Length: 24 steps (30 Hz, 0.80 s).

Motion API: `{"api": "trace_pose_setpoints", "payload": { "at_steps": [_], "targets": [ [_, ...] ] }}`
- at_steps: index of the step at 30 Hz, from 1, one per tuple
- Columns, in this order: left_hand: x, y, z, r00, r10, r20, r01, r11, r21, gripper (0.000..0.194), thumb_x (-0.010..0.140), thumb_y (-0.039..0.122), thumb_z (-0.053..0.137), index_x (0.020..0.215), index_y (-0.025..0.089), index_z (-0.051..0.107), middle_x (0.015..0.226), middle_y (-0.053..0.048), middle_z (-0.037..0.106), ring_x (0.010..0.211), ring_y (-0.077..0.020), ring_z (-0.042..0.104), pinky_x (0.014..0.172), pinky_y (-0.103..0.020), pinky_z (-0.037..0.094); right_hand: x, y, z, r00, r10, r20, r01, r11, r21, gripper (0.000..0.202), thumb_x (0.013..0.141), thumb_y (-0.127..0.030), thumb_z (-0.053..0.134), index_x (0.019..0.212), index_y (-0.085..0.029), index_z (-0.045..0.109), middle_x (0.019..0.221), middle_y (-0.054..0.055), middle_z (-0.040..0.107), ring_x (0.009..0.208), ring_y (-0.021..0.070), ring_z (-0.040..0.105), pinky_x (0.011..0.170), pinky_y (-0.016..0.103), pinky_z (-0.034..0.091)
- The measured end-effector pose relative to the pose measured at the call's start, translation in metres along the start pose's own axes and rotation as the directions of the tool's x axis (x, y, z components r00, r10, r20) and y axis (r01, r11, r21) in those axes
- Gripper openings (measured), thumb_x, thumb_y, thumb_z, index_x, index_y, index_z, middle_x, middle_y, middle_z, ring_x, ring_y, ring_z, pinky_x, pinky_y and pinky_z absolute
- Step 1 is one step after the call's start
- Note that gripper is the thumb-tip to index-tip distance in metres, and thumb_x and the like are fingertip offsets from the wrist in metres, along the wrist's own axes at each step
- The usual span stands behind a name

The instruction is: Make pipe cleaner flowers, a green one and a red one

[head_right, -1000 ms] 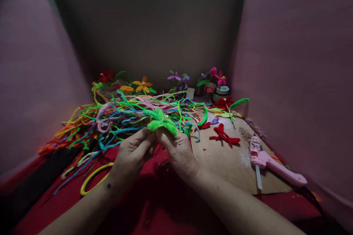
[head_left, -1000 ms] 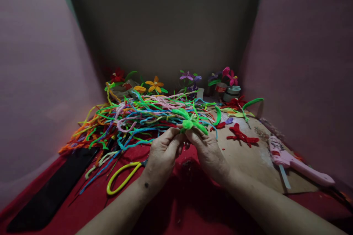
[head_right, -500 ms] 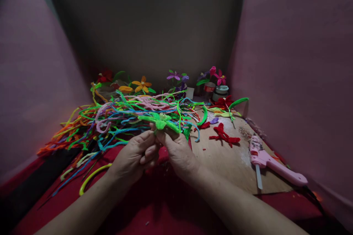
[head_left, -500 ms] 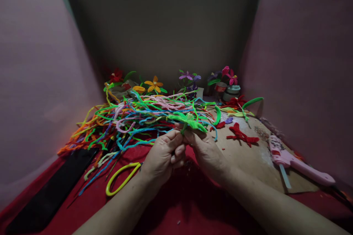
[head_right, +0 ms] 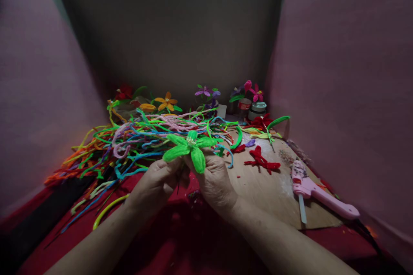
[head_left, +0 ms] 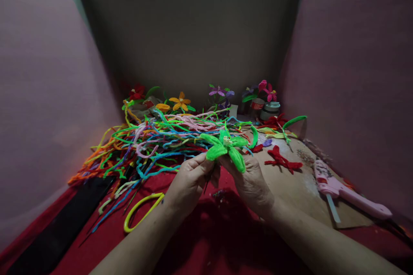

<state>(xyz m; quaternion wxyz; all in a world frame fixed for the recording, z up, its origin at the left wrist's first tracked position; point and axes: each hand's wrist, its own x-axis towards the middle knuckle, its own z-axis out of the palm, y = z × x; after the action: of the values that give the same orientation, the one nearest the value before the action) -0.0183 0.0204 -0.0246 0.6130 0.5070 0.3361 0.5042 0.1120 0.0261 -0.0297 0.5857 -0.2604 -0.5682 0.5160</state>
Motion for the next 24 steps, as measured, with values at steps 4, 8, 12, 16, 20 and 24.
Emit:
{"api": "trace_pose_setpoints", "payload": {
  "at_steps": [4, 8, 12, 16, 20, 24],
  "targets": [
    [-0.002, 0.014, -0.003, 0.974, 0.14, -0.178, -0.105, 0.976, 0.192, 0.02, 0.076, 0.033, 0.061, 0.069, 0.014, 0.063, 0.066, -0.001, 0.055, 0.066, -0.0124, 0.048, 0.065, -0.022, 0.039, 0.002, -0.001, -0.003, 0.981, -0.186, -0.056, 0.176, 0.973, -0.148, 0.012, 0.081, -0.023, 0.058, 0.08, -0.024, 0.07, 0.08, 0.0, 0.065, 0.074, 0.0149, 0.056, 0.074, 0.028, 0.044],
    [-0.009, 0.027, -0.006, 0.984, 0.128, -0.125, -0.123, 0.991, 0.047, 0.042, 0.073, 0.055, 0.056, 0.062, 0.015, 0.06, 0.056, 0.0, 0.048, 0.055, -0.0117, 0.042, 0.056, -0.024, 0.036, 0.0, 0.002, -0.005, 0.965, -0.26, -0.023, 0.245, 0.932, -0.268, 0.016, 0.081, -0.019, 0.056, 0.083, -0.025, 0.071, 0.083, 0.002, 0.067, 0.078, 0.0169, 0.056, 0.077, 0.031, 0.044],
    [-0.016, 0.035, -0.007, 0.998, 0.051, 0.031, -0.055, 0.988, 0.145, 0.047, 0.069, 0.058, 0.059, 0.051, 0.014, 0.054, 0.048, 0.001, 0.04, 0.048, -0.0092, 0.034, 0.048, -0.023, 0.028, -0.004, 0.003, -0.003, 0.967, -0.254, 0.018, 0.248, 0.925, -0.288, 0.017, 0.079, -0.018, 0.058, 0.085, -0.026, 0.071, 0.082, 0.003, 0.066, 0.077, 0.0174, 0.057, 0.075, 0.032, 0.046],
    [-0.018, 0.034, -0.008, 0.997, -0.019, 0.081, 0.003, 0.982, 0.187, 0.031, 0.073, 0.039, 0.064, 0.055, 0.014, 0.059, 0.05, 0.001, 0.043, 0.048, -0.0076, 0.033, 0.047, -0.022, 0.024, -0.007, 0.0, 0.002, 0.976, -0.215, 0.02, 0.213, 0.946, -0.244, 0.018, 0.077, -0.018, 0.061, 0.089, -0.027, 0.071, 0.084, 0.002, 0.067, 0.08, 0.0185, 0.058, 0.079, 0.033, 0.046],
    [-0.019, 0.029, -0.01, 0.996, 0.02, 0.086, -0.028, 0.995, 0.095, 0.03, 0.073, 0.039, 0.064, 0.057, 0.014, 0.061, 0.046, 0.001, 0.044, 0.044, -0.0075, 0.034, 0.044, -0.022, 0.021, -0.01, -0.002, 0.006, 0.984, -0.173, 0.046, 0.178, 0.974, -0.138, 0.022, 0.078, -0.02, 0.061, 0.096, -0.029, 0.069, 0.092, 0.001, 0.068, 0.085, 0.0185, 0.059, 0.084, 0.033, 0.045],
    [-0.017, 0.028, -0.01, 0.997, 0.013, 0.077, -0.022, 0.994, 0.109, 0.03, 0.074, 0.039, 0.063, 0.057, 0.015, 0.06, 0.046, 0.002, 0.045, 0.041, -0.0068, 0.034, 0.042, -0.022, 0.02, -0.009, 0.0, 0.007, 0.98, -0.192, 0.041, 0.196, 0.971, -0.14, 0.019, 0.08, -0.022, 0.058, 0.094, -0.029, 0.07, 0.093, 0.001, 0.068, 0.086, 0.0178, 0.059, 0.084, 0.032, 0.045]
  ]
}}
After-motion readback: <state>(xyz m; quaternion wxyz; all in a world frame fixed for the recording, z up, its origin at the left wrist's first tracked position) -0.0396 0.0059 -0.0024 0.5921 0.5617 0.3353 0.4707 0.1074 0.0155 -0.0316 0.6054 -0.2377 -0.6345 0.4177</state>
